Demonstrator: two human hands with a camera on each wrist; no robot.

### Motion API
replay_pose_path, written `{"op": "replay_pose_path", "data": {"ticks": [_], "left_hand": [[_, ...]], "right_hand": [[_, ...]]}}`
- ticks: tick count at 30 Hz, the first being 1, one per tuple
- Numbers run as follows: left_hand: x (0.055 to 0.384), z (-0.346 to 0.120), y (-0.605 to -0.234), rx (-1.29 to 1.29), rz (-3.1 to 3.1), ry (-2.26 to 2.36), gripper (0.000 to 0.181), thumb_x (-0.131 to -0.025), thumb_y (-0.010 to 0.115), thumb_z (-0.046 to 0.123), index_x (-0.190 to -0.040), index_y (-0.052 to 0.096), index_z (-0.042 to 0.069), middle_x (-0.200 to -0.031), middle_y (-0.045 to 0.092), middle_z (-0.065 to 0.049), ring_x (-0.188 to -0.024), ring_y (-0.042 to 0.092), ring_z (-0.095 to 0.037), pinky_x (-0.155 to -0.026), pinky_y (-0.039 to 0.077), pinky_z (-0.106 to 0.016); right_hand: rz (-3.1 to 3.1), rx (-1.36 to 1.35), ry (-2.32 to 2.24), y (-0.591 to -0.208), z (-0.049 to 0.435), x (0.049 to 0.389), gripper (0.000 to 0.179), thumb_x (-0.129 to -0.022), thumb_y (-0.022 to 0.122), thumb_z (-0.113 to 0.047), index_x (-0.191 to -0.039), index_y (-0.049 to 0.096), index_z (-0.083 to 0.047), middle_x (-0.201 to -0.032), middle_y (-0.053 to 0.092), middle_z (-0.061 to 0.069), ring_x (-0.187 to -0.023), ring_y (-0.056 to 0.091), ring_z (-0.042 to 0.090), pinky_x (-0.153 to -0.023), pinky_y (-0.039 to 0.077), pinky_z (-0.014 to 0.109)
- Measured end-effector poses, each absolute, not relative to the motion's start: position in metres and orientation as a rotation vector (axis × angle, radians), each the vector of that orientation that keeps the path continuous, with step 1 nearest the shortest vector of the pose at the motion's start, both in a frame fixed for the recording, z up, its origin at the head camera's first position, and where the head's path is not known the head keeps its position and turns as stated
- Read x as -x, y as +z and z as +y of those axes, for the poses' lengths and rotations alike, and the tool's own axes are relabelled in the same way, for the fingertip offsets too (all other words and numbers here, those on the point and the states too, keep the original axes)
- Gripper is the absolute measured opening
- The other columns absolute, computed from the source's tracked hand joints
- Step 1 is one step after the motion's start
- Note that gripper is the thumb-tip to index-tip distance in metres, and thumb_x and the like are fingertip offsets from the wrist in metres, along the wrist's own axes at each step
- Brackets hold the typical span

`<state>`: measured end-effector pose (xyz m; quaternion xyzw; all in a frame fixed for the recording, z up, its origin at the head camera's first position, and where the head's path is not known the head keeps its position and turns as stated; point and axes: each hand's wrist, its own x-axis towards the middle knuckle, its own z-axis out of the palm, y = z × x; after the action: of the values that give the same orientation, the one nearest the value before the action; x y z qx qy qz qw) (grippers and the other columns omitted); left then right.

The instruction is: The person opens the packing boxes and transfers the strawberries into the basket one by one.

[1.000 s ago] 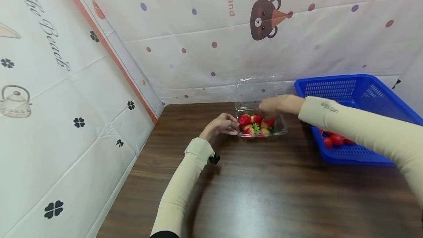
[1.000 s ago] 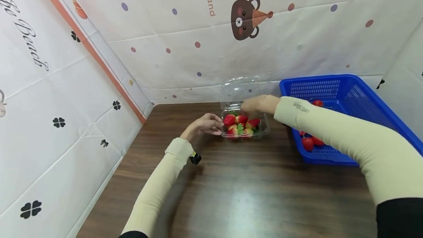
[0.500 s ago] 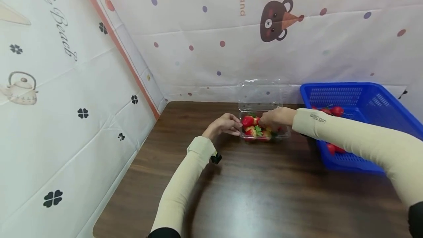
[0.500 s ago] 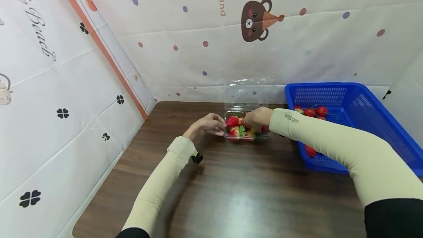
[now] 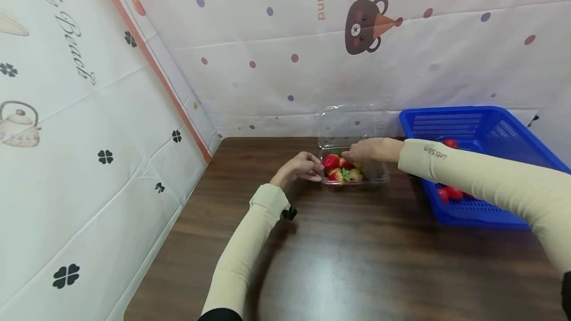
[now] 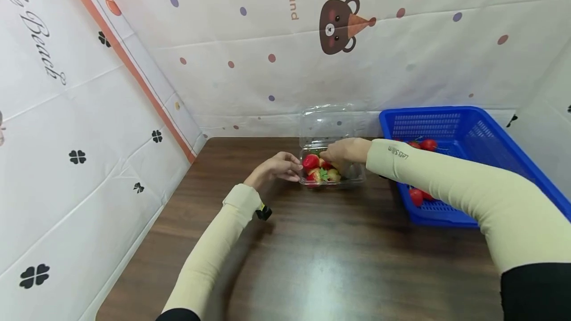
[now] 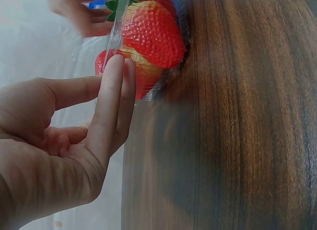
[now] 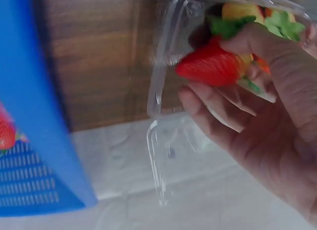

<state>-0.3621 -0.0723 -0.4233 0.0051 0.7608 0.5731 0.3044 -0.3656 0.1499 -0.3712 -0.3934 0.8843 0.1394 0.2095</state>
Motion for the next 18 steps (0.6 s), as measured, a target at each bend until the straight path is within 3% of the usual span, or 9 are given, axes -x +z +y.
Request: {"op": "replay_pose_path", "data": {"ticks": [6, 9, 14, 18], "left_hand": [[0.362, -0.081, -0.426, -0.018, 2.030, 1.553, 0.013, -0.099, 0.062, 0.000, -0.108, 0.053, -0.002, -0.084, 0.062, -0.011, -0.061, 0.068, -0.015, -0.062, 0.066, -0.025], [0.363, -0.082, -0.425, -0.030, 2.027, 1.556, 0.013, -0.099, 0.062, 0.000, -0.108, 0.054, -0.001, -0.084, 0.062, -0.010, -0.061, 0.068, -0.015, -0.062, 0.065, -0.025], [0.363, -0.082, -0.423, -0.011, 2.023, 1.550, 0.013, -0.099, 0.062, 0.000, -0.108, 0.053, -0.001, -0.084, 0.062, -0.011, -0.061, 0.068, -0.015, -0.060, 0.065, -0.024], [0.364, -0.083, -0.421, 0.009, 2.033, 1.557, 0.014, -0.099, 0.062, 0.000, -0.109, 0.053, -0.001, -0.085, 0.062, -0.011, -0.060, 0.067, -0.015, -0.059, 0.064, -0.023]], "right_hand": [[2.569, 1.152, 0.392, -0.359, 0.148, 0.368, 0.049, -0.090, 0.078, -0.021, -0.130, 0.057, -0.003, -0.098, 0.065, 0.010, -0.079, 0.063, 0.021, -0.078, 0.064, 0.044], [2.569, 1.144, 0.365, -0.354, 0.151, 0.369, 0.049, -0.089, 0.078, -0.022, -0.130, 0.058, -0.003, -0.094, 0.064, 0.009, -0.079, 0.063, 0.022, -0.074, 0.064, 0.043], [2.632, 1.113, 0.234, -0.331, 0.168, 0.372, 0.057, -0.085, 0.079, -0.013, -0.136, 0.057, -0.001, -0.103, 0.068, 0.013, -0.080, 0.064, 0.021, -0.075, 0.064, 0.038], [2.709, 1.126, 0.169, -0.301, 0.200, 0.377, 0.045, -0.081, 0.077, -0.006, -0.124, 0.062, 0.000, -0.097, 0.067, 0.014, -0.076, 0.061, 0.021, -0.070, 0.061, 0.038]]}}
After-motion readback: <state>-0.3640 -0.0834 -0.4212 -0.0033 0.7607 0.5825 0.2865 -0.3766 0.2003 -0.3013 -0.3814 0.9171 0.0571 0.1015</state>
